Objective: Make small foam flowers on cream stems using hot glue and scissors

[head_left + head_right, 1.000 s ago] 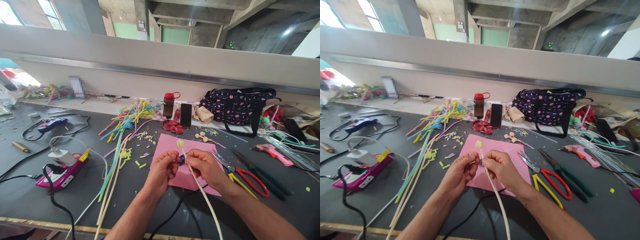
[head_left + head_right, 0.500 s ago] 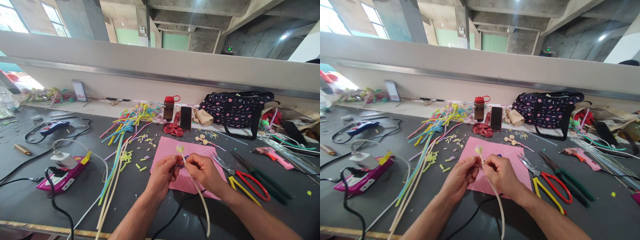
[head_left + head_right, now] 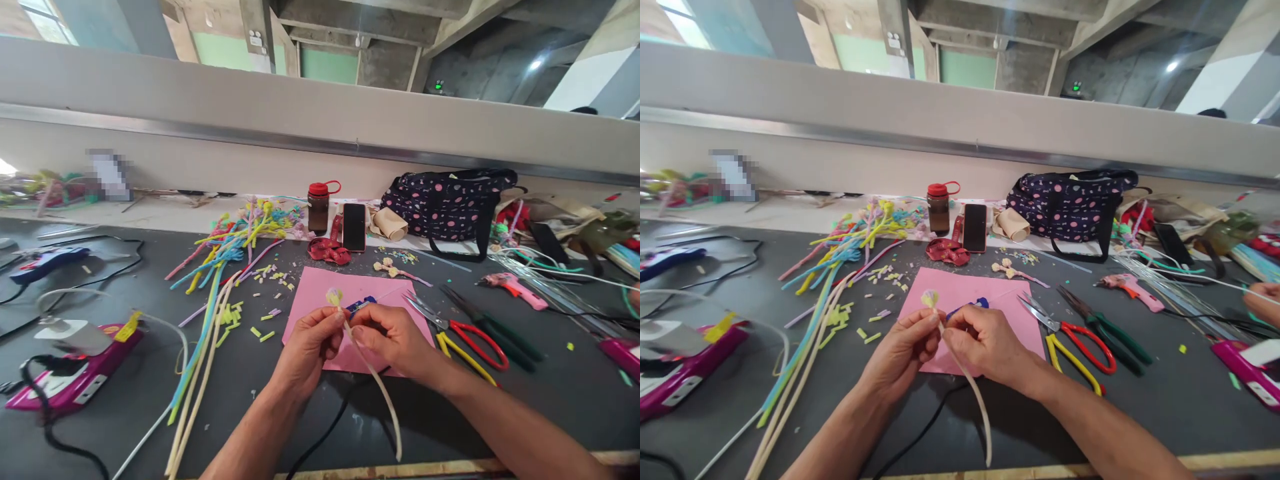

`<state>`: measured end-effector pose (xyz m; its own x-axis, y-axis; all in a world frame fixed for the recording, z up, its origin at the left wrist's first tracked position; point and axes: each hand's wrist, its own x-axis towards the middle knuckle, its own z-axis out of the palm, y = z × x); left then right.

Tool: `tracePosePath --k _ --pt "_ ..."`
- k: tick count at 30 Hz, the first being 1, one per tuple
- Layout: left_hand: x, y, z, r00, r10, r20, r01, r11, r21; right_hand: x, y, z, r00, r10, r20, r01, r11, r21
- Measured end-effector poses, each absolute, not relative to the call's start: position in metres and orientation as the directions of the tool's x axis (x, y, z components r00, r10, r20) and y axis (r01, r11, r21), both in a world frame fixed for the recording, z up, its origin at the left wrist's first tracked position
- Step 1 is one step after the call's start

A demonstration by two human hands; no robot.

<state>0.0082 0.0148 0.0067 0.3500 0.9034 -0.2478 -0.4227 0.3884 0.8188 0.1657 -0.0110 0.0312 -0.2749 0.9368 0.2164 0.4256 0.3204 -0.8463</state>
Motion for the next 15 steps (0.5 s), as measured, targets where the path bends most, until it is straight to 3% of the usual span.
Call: tracePosePath --k 6,8,12,15 --pt "0.009 0.016 0.010 0.392 0.896 -0.209 -0.435 0.381 0.816 0.240 -0.028 0.033 0.014 0.980 0.196 0.611 0.147 -0.778" --pt "0.009 0.016 0.010 0.384 0.895 -0.226 -0.441 0.393 0.807 0.275 -0.039 0.023 0.073 0.975 0.208 0.779 0.074 -0.623" --pt "0.010 0.016 0.009 0.389 0.885 -0.257 -0.449 0.426 0.786 0.329 -0.066 -0.007 0.082 0.980 0.184 0.988 -0.055 -0.146" --pt "0.012 0.015 0.008 0.431 0.863 -0.264 -0.454 0.460 0.763 0.345 -0.080 -0.027 0.034 0.994 0.106 0.999 -0.032 -0.023"
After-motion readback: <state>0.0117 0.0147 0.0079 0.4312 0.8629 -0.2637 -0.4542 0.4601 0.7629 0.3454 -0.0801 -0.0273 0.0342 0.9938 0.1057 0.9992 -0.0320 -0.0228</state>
